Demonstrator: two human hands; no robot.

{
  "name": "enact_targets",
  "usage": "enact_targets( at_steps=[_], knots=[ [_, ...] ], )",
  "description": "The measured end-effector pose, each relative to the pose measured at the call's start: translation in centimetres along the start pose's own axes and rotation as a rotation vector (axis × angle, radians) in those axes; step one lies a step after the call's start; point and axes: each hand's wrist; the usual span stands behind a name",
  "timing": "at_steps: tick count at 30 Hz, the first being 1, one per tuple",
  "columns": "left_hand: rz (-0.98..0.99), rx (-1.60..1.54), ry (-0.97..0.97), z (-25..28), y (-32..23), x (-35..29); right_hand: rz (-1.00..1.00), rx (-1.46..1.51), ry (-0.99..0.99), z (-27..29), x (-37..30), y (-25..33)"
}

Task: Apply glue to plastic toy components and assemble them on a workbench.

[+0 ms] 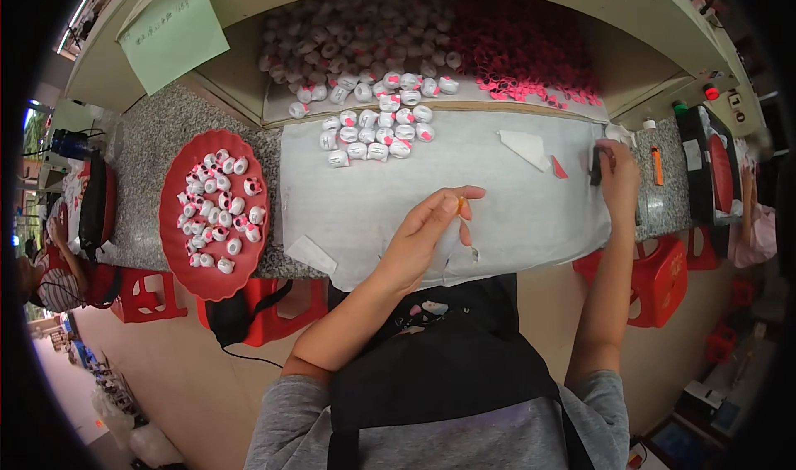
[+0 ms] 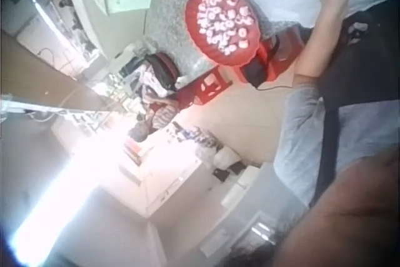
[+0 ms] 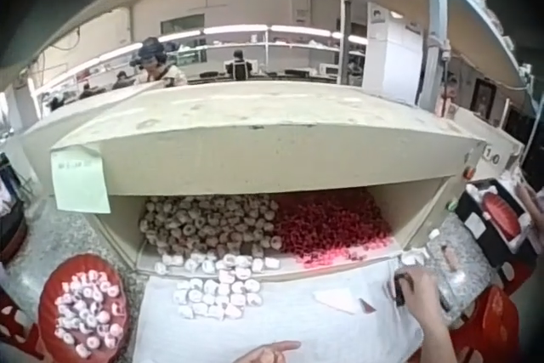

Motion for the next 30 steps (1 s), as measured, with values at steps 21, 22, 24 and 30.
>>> enact_targets(
  at_steps=[21, 22, 24, 30],
  knots=[
    [-0.242, 0.075, -0.200, -0.1, 0.4, 1.1, 0.044, 0.835, 0.507, -2.0, -6.3, 14.6],
    [-0.343, 0.191, -0.203, -0.4, 0.3, 1.3, 0.006, 0.918, 0.472, -2.8, -7.2, 15.6],
    [-0.377, 0.207, -0.208, 0.1, -0.1, 1.0, -0.138, 1.055, 0.490, -4.3, -8.2, 16.4],
    [-0.373, 0.218, -0.269, 2.0, -1.0, 0.2, 0.046, 0.901, 0.379, -6.1, -9.3, 18.8]
  ],
)
Point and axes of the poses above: each hand's wrist, its own x-axis towards the middle knuckle, its own z-axis out of the back of the hand, y = z × x, and after that the axes turned 5 degrees about -z, right-handed
